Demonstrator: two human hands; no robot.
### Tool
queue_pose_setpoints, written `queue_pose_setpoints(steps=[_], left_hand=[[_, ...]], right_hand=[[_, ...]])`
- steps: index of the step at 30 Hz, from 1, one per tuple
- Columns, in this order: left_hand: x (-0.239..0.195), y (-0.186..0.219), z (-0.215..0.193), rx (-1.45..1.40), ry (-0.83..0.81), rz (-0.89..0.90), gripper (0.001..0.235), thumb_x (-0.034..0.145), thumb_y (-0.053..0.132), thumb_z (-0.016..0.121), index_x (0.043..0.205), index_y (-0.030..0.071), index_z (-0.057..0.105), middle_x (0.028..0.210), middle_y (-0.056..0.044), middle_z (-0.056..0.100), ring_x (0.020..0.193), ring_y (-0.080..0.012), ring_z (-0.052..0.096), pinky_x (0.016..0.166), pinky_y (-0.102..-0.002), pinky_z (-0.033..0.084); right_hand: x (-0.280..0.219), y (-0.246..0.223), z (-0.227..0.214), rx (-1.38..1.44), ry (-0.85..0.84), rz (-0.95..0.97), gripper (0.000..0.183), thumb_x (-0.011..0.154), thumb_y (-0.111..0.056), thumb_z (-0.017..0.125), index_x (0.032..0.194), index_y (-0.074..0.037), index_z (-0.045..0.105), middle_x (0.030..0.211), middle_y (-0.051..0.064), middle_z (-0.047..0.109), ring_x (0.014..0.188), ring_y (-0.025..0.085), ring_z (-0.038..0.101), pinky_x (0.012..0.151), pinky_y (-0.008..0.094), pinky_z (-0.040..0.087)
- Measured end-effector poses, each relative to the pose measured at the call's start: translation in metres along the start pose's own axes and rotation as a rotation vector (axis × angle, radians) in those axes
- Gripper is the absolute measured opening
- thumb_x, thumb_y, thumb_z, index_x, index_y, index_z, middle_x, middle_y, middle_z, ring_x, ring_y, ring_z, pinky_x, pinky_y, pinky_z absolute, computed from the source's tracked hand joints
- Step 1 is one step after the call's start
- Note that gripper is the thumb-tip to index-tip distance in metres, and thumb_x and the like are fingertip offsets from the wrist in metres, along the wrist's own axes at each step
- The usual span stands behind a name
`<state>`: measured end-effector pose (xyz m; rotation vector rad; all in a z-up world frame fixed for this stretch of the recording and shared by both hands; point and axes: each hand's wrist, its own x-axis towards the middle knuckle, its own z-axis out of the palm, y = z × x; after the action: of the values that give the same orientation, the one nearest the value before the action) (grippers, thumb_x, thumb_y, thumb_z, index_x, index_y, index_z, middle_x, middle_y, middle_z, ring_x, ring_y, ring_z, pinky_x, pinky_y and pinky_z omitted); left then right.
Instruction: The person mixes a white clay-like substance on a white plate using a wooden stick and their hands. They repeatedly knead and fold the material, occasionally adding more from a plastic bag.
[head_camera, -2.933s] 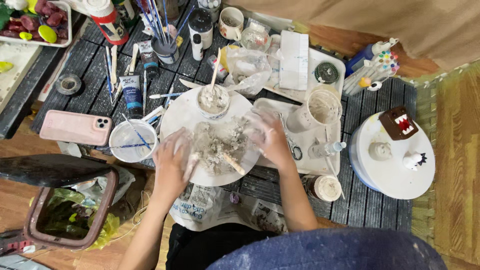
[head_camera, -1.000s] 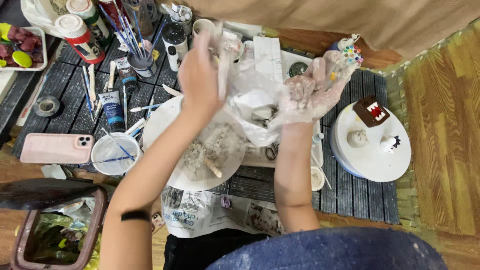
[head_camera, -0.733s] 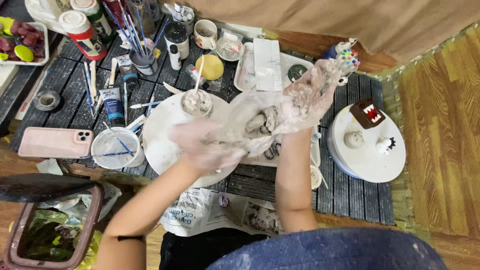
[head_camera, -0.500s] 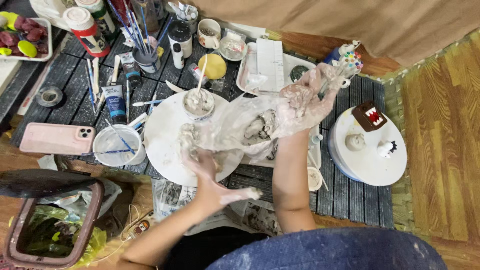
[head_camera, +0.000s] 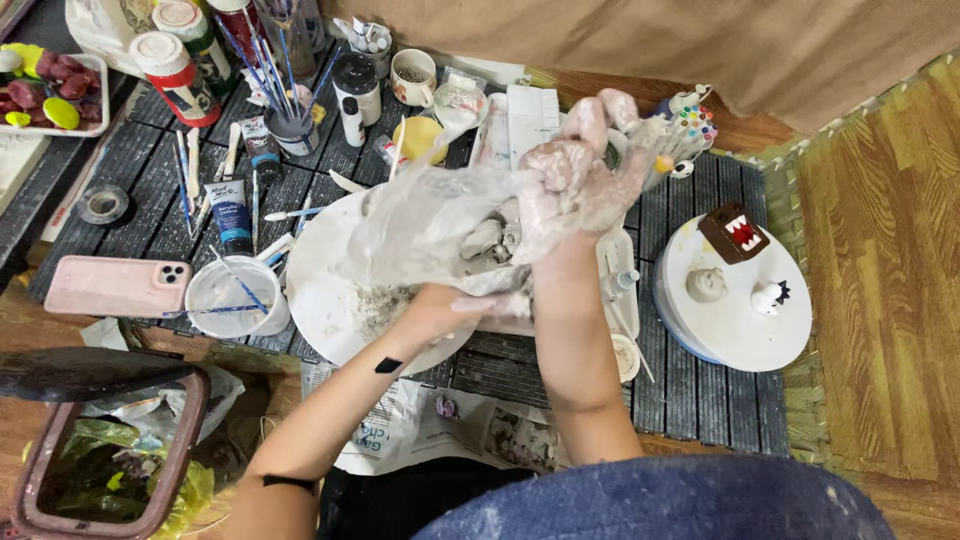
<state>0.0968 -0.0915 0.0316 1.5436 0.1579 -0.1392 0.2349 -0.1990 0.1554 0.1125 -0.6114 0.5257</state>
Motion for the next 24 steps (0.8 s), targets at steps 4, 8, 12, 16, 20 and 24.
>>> queue_pose_setpoints(steps=[4, 8, 12, 16, 20, 24], left_hand=[[0.023, -0.028, -0.021, 0.311, 0.118, 0.276, 0.038, 0.08, 0.019, 0.083, 0.117, 0.011, 0.079, 0.088, -0.006, 0.078, 0.075, -0.0162, 0.071, 0.074, -0.031, 0.056], [0.037, -0.046, -0.041, 0.199, 0.222, 0.479, 0.051, 0.08, 0.012, 0.082, 0.128, 0.005, 0.065, 0.129, -0.022, 0.067, 0.119, -0.0259, 0.069, 0.105, -0.036, 0.052], [0.033, -0.05, -0.044, 0.305, 0.319, 0.666, 0.091, 0.074, 0.003, 0.083, 0.154, 0.003, 0.04, 0.165, -0.031, 0.015, 0.15, -0.0397, 0.029, 0.121, -0.043, 0.029], [0.028, -0.045, -0.043, 0.256, 0.362, 0.686, 0.103, 0.075, -0.002, 0.083, 0.161, 0.007, 0.027, 0.169, -0.029, 0.014, 0.151, -0.0391, 0.033, 0.12, -0.043, 0.035], [0.023, -0.04, -0.048, 0.033, 0.292, 0.379, 0.124, 0.074, 0.0, 0.076, 0.161, 0.009, -0.012, 0.164, -0.019, 0.034, 0.137, -0.0271, 0.05, 0.1, -0.036, 0.052], [0.026, -0.035, -0.057, 0.186, 0.293, 0.537, 0.124, 0.08, -0.004, 0.075, 0.164, 0.006, -0.017, 0.16, -0.019, 0.046, 0.139, -0.0245, 0.054, 0.107, -0.033, 0.05]], right_hand=[[0.005, -0.01, 0.019, -0.609, -0.193, 0.022, 0.034, 0.111, -0.049, 0.049, 0.103, -0.016, 0.056, 0.069, -0.003, 0.044, 0.043, 0.006, 0.032, 0.042, 0.021, 0.034], [-0.002, -0.018, 0.049, -1.676, -0.733, 0.157, 0.029, 0.115, -0.044, 0.049, 0.114, -0.017, 0.06, 0.107, 0.009, 0.068, 0.089, 0.025, 0.069, 0.078, 0.039, 0.057], [-0.026, 0.004, 0.067, -2.54, -0.685, 0.447, 0.033, 0.085, -0.024, 0.067, 0.115, -0.012, 0.071, 0.102, 0.011, 0.075, 0.084, 0.03, 0.072, 0.069, 0.042, 0.057], [-0.028, 0.028, 0.052, -2.669, -0.919, 0.168, 0.038, 0.083, -0.008, 0.065, 0.121, -0.014, 0.07, 0.12, 0.01, 0.072, 0.094, 0.029, 0.073, 0.071, 0.041, 0.058], [-0.023, 0.037, 0.023, -2.747, -1.029, 0.291, 0.044, 0.08, -0.004, 0.065, 0.122, -0.015, 0.071, 0.115, 0.013, 0.07, 0.078, 0.032, 0.071, 0.063, 0.043, 0.058], [-0.024, 0.028, 0.005, -2.68, -0.985, 0.235, 0.041, 0.082, -0.007, 0.064, 0.123, -0.012, 0.068, 0.115, 0.014, 0.068, 0.087, 0.034, 0.071, 0.071, 0.044, 0.057]])
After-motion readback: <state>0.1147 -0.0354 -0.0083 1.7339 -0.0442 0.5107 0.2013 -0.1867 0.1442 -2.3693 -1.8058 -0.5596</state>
